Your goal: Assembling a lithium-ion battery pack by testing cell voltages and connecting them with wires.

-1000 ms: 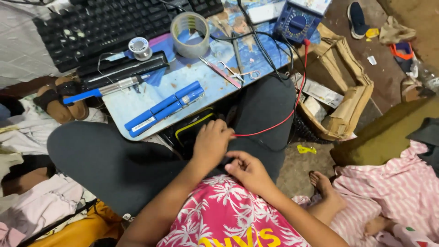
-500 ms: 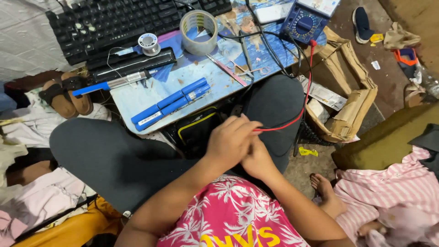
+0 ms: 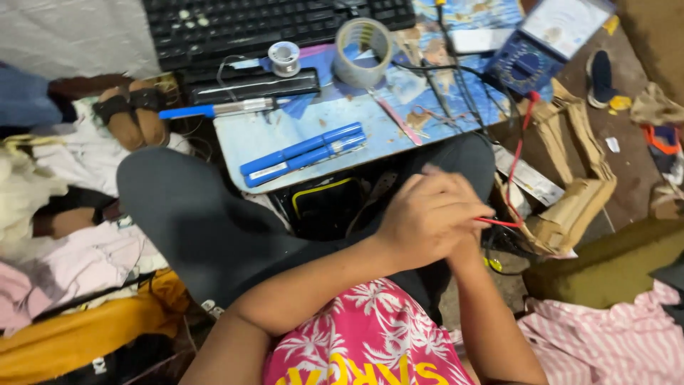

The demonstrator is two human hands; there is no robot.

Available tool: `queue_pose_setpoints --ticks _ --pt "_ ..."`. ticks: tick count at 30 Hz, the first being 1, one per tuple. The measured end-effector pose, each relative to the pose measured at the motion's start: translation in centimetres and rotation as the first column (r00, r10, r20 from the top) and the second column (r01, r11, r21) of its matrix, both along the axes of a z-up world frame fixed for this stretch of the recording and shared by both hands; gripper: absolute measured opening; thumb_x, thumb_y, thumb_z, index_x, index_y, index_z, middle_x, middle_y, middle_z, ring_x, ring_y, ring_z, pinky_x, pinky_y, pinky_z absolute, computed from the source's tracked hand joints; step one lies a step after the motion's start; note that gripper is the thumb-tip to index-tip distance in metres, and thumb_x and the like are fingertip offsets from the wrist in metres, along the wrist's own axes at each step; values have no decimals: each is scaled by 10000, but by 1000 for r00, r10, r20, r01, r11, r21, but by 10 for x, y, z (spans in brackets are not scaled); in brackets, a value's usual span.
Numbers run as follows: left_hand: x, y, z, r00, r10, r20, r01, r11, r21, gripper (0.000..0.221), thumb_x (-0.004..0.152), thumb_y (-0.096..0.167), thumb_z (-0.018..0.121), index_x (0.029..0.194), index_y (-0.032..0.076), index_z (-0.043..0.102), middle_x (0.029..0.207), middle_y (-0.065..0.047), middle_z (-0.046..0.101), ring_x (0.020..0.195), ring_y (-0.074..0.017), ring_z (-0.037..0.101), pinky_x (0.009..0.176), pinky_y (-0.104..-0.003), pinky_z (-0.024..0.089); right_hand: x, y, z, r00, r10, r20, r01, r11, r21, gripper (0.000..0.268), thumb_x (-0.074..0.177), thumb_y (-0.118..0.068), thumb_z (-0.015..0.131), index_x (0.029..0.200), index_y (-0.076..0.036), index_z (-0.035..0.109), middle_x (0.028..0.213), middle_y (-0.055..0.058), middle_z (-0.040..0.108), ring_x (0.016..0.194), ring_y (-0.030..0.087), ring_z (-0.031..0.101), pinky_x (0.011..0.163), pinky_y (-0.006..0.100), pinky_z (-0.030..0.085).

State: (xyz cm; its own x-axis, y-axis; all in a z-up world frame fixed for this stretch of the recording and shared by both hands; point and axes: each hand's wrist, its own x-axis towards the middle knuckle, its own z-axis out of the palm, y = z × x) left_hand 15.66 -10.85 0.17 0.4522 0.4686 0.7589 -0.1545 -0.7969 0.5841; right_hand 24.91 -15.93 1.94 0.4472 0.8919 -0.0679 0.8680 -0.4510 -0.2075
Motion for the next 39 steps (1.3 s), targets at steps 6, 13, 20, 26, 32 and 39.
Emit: queue_pose_setpoints --ticks 6,13,20,26,32,39 --pt "4 34 -21 999 30 -14 -31 998 -61 804 1077 712 618 1698 207 545 1707 -89 558 1497 -369 626 1193 -503 522 68 -12 -53 852 417 -318 134 414 900 548 1254 -315 438 855 -26 678 862 249 718 744 354 680 759 405 530" --pt "33 76 -30 940 -315 -132 306 948 -82 650 1257 528 312 1702 77 459 1725 -163 572 1608 -367 615 1387 -520 502 61 -6 11 333 762 -555 491 362 792 465 1197 -569 553 935 -190 611 865 26 540 661 208 593 674 349 559" --pt "75 96 -55 902 92 -421 -38 990 136 399 1116 157 630 1511 133 682 1579 -164 659 1528 -415 587 1174 -634 560 70 -27 12 36 895 -444 591 339 732 482 1231 -512 418 895 -173 483 834 23 439 889 233 575 1045 487 651" --pt "61 92 -29 964 108 -244 -38 961 273 263 1167 126 590 1383 147 738 1216 -55 740 1179 -337 658 1015 -506 522 90 -67 9 -130 936 -327 643 331 691 506 1264 -505 469 901 -174 587 884 -21 508 970 182 629 1125 413 569" --pt "58 97 -33 915 374 -154 -267 844 466 147 1118 254 702 1211 247 816 981 -6 728 1019 -299 691 1172 -645 443 107 -92 0 -230 944 -235 726 328 604 485 1313 -478 503 1035 -139 711 973 -39 489 825 117 683 904 315 555" --pt "60 105 -3 931 275 -241 -190 927 322 216 1140 123 597 1271 122 769 1236 -125 803 1378 -407 689 1310 -650 408 100 -89 18 -32 883 -468 662 370 652 347 1248 -536 627 1074 -285 791 929 -132 417 645 -11 430 572 143 421"
